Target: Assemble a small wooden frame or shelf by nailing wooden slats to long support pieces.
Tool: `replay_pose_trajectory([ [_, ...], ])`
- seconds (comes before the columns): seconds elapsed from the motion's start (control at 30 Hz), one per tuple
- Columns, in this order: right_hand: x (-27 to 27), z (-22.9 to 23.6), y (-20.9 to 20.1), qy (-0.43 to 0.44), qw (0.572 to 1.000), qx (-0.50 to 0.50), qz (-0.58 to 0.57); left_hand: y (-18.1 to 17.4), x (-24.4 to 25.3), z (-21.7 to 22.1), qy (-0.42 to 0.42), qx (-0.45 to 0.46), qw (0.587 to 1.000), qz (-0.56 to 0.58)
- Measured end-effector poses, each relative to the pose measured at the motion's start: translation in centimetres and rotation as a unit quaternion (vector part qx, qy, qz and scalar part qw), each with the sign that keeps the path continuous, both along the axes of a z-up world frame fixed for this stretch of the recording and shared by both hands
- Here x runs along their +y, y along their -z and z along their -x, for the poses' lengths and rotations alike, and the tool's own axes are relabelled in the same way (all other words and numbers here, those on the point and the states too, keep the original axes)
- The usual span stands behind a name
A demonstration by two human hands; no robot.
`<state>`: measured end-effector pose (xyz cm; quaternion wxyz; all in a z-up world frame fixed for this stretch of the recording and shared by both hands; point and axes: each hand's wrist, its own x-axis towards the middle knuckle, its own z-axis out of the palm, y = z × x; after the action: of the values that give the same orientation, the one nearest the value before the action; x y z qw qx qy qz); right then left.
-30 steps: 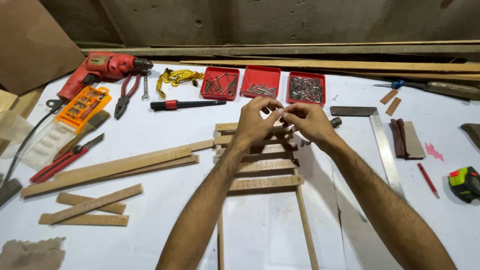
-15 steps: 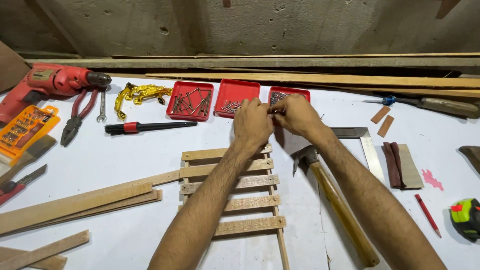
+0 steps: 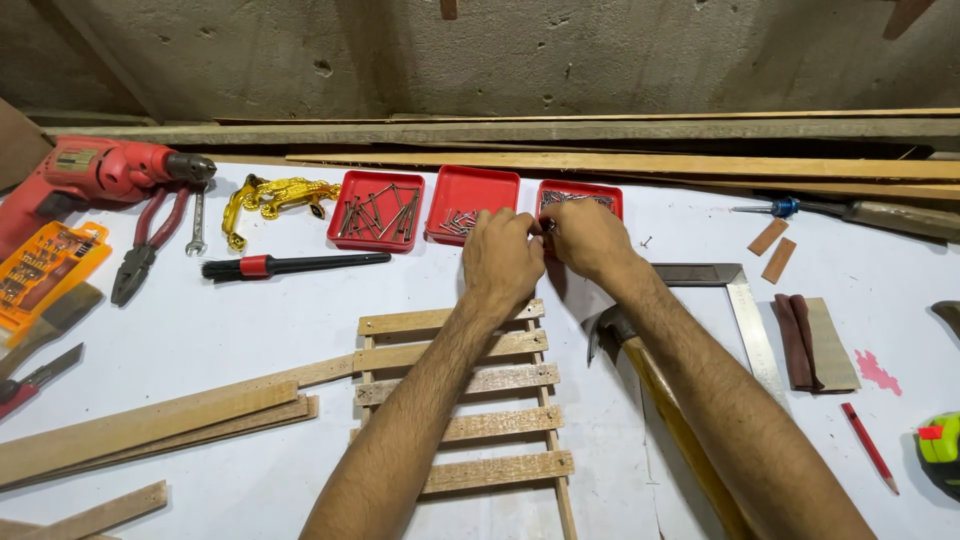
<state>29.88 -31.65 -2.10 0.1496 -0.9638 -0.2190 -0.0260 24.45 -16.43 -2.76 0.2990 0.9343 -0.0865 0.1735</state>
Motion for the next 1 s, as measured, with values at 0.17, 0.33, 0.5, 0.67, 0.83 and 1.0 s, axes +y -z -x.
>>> replay_pose_trajectory([
  [0.17, -0.2, 0.1, -0.2, 0.022, 0.998, 0.057, -0.026, 0.1, -0.3, -0.3, -0.008, 0.017, 1.000, 0.004],
  [0.33, -0.3, -0.3, 0.2, -0.003, 0.998, 0.030, -0.062, 0.0, -0.1, -0.5, -0.013, 0.025, 1.000, 0.010],
  [0.5, -0.1, -0.3, -0.2, 0.021, 0.994, 0.097, -0.042, 0.3, -0.1, -0.5, -0.015, 0.024, 0.999, 0.026],
  [0.67, -0.3, -1.0, 0.8, -0.011, 0.996, 0.077, -0.034, 0.1, -0.1, -0.9, -0.021, 0.032, 0.999, 0.023],
  [0.83, -0.2, -0.3, -0.3, -0.023, 0.997, 0.050, -0.059, 0.1, -0.2, -0.7, -0.022, 0.026, 0.999, 0.022],
  [1.0, -0.7, -0.9, 0.6, -0.002, 0.998, 0.049, -0.045, 0.1, -0.3, -0.5, -0.020, 0.022, 0.999, 0.020],
])
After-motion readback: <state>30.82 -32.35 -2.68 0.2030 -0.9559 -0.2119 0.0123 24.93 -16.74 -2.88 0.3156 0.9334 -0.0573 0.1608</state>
